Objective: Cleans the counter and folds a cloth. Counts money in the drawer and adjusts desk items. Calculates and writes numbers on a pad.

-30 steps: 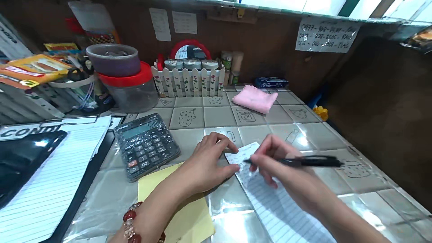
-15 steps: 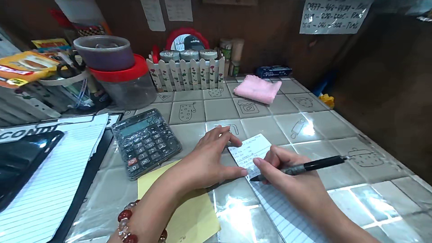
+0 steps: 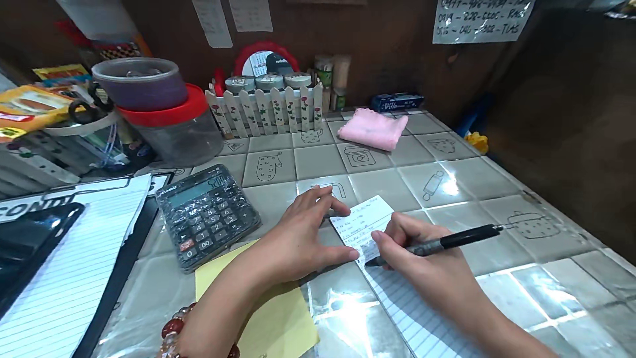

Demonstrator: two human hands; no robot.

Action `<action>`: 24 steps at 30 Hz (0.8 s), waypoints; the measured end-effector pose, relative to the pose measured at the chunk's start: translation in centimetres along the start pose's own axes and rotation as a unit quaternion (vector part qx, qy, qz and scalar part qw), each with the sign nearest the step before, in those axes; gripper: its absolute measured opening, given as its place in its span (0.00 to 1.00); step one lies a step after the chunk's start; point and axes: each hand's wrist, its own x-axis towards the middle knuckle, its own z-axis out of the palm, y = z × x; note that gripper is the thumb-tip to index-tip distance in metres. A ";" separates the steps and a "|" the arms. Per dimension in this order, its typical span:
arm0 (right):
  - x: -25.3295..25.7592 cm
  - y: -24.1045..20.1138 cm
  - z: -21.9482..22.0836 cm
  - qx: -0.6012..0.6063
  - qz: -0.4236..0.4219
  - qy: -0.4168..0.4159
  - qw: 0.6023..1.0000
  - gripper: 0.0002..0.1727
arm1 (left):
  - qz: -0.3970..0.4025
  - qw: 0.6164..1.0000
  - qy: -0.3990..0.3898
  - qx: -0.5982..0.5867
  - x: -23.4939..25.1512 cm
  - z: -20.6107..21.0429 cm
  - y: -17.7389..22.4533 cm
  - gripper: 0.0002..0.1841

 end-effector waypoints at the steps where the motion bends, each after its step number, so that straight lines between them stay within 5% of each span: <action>1: 0.0 0.0 0.0 -0.003 0.003 0.004 1.000 0.14 | 0.000 1.000 0.001 -0.001 0.0 0.0 0.0 0.35; 24: 0.3 -0.3 0.1 -0.009 0.019 0.006 1.000 0.15 | 0.001 1.000 0.008 0.001 -0.1 -0.1 0.1 0.34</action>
